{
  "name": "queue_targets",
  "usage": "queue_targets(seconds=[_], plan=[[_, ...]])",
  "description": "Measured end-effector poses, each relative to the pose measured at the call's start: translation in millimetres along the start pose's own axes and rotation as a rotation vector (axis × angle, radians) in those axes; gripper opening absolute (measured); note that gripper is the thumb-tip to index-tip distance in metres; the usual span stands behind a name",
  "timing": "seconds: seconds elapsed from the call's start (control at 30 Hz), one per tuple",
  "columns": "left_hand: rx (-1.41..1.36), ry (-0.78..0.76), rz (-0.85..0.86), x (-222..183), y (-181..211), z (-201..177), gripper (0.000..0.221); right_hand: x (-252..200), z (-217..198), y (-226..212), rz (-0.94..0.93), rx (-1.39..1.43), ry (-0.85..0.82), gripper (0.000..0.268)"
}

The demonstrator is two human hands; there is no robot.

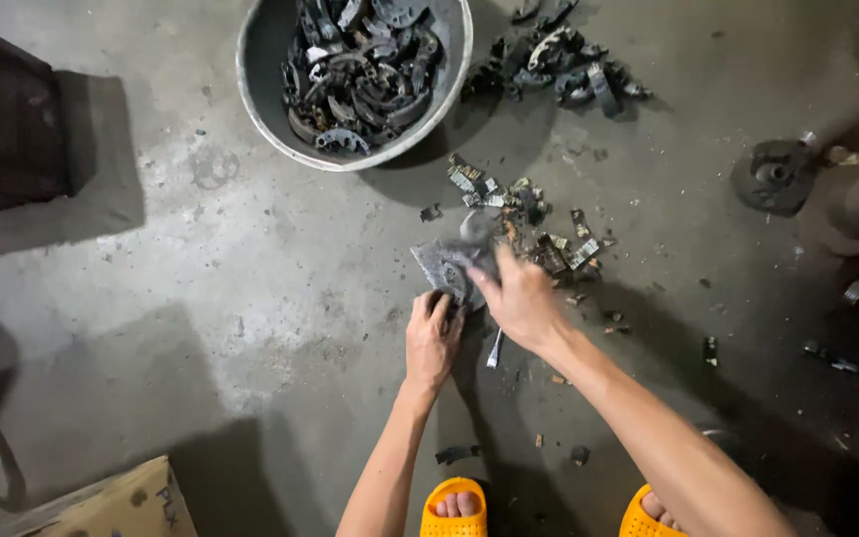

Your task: Dismantling metal components using a hammer on a metal block to salvage materials

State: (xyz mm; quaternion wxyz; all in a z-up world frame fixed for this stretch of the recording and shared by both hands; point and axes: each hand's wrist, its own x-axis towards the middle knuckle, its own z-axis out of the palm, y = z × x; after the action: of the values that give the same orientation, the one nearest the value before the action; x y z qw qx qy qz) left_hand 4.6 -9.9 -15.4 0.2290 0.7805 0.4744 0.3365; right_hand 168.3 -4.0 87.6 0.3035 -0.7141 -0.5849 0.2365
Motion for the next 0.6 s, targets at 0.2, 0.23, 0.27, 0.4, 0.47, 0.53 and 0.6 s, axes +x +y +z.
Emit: queue_targets(seconds=[0.2,0.23,0.27,0.4,0.47,0.53,0.6], plan=[[-0.028,-0.034,-0.016,5,7,-9,0.027,1,-21,-36,-0.24,0.35,0.264,0.026],[-0.026,-0.035,-0.012,1,5,-9,0.027,-6,-9,-8,-0.241,0.352,0.267,0.026],[-0.025,-0.036,-0.006,1,4,-7,0.028,-9,3,21,-0.094,0.133,-0.014,0.028],[-0.032,-0.059,-0.037,-2,1,-6,0.027,-5,-6,27,0.097,-0.043,-0.172,0.037],[-0.042,-0.066,-0.038,-2,2,-9,0.026,-2,-30,-14,0.032,0.068,-0.048,0.027],[-0.058,-0.054,-0.036,0,2,-7,0.026,1,-33,-30,-0.047,0.167,0.08,0.018],[-0.058,-0.047,-0.024,-1,-2,-5,0.027,0,-14,-23,-0.128,0.243,0.253,0.036]])
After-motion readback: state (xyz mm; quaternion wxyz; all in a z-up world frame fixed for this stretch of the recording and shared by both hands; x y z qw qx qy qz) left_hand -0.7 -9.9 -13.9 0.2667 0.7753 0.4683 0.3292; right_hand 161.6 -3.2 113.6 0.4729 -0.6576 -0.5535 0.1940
